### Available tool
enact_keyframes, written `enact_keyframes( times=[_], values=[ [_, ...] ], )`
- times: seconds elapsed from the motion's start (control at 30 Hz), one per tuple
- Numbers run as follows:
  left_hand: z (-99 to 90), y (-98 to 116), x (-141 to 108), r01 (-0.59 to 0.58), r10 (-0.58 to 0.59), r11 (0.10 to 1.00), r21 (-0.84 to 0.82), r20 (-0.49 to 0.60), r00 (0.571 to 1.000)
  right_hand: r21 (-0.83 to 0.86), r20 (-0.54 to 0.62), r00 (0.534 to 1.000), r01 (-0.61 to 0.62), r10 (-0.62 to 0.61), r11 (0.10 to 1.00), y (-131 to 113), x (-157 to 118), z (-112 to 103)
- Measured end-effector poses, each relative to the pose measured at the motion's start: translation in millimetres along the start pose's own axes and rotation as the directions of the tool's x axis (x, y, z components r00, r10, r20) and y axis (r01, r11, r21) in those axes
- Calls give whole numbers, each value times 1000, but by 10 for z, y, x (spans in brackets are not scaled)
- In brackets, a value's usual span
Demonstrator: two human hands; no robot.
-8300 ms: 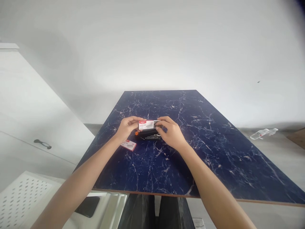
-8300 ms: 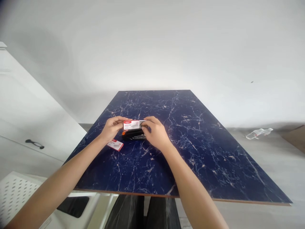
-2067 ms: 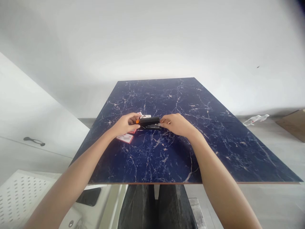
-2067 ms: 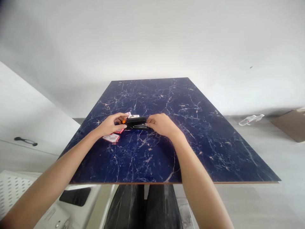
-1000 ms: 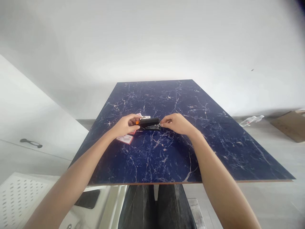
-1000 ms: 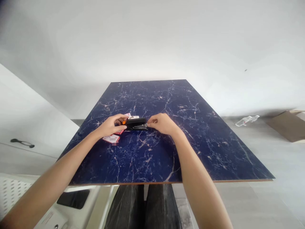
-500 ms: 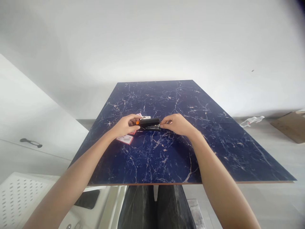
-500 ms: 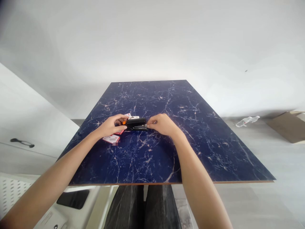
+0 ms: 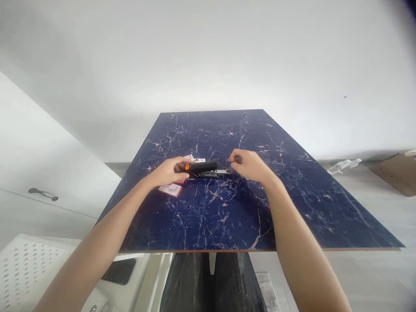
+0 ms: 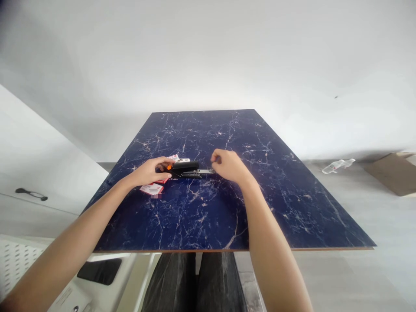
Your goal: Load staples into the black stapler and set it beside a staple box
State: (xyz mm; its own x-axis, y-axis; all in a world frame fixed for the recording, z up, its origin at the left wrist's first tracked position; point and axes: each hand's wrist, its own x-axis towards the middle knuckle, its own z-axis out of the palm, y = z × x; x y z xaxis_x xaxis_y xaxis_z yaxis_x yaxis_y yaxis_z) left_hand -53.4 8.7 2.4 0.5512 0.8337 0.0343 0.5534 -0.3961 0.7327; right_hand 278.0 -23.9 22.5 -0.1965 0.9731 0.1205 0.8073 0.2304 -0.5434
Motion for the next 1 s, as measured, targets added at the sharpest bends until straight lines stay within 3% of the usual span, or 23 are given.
enact_keyframes(
  times=[0.1,0.2,1.0],
  values=[
    [-26,20,-7,18,-19,999,37,14,1000,-104,17,996,-90,92,990,56,-22,-81],
    [-20,20,-2,17,-17,999,30,13,1000,-153,103,988,-101,117,983,50,-32,-84],
    [4,-1,4,22,-22,999,-26,14,1000,-30,81,997,6,-3,1000,-106,-26,85]
  ],
)
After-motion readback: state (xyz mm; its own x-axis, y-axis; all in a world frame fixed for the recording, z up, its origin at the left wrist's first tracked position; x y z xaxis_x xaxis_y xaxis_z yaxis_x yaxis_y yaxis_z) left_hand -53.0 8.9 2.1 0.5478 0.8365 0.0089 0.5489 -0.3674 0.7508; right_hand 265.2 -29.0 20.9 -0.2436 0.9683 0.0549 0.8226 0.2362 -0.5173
